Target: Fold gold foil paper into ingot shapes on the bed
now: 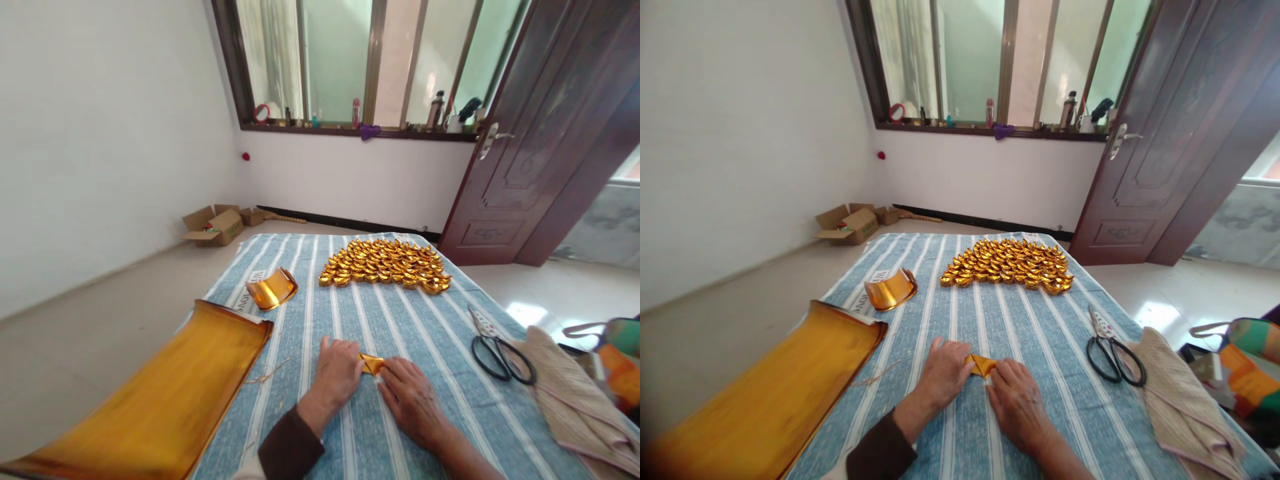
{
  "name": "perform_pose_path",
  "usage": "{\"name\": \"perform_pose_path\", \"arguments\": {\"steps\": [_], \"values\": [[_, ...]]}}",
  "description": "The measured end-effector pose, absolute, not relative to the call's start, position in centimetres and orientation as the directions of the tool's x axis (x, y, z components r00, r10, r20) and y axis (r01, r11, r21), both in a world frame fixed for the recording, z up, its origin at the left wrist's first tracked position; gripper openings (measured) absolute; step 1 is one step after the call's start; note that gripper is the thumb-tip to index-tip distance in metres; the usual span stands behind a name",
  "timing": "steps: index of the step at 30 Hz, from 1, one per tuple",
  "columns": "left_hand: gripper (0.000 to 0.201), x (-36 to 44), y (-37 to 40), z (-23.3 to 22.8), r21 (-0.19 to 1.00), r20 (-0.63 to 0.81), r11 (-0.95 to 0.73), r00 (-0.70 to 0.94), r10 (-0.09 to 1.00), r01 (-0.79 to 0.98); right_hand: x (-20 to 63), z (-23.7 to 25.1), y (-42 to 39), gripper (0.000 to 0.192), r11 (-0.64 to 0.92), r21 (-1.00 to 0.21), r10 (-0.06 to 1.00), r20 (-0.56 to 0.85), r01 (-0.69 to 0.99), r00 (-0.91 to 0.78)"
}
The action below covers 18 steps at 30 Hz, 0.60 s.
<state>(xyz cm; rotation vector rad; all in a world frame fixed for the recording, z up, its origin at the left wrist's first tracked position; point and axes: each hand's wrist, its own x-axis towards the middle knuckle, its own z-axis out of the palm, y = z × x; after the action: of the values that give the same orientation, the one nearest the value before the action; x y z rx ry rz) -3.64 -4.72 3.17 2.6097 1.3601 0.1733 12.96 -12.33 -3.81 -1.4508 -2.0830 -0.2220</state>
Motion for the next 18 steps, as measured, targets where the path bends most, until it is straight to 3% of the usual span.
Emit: {"name": "perform_pose_path", "arguments": {"steps": [9, 18], "values": [[0.017, -2.9, -4.4, 3.4, 0.212, -0.013, -0.527, 0.541, 0.841, 0.823, 13.2, -3.8, -12.2, 0.017, 0.404, -0.202, 0.800, 0.551, 0.892, -0.237], [0.012, -3.8, -3.3, 2.5, 0.401, -0.106, -0.435, 0.513, 0.852, 0.806, 13.3, -3.5, -11.9, 0.019, 0.390, -0.296, 0.786, 0.601, 0.872, -0.147]]}}
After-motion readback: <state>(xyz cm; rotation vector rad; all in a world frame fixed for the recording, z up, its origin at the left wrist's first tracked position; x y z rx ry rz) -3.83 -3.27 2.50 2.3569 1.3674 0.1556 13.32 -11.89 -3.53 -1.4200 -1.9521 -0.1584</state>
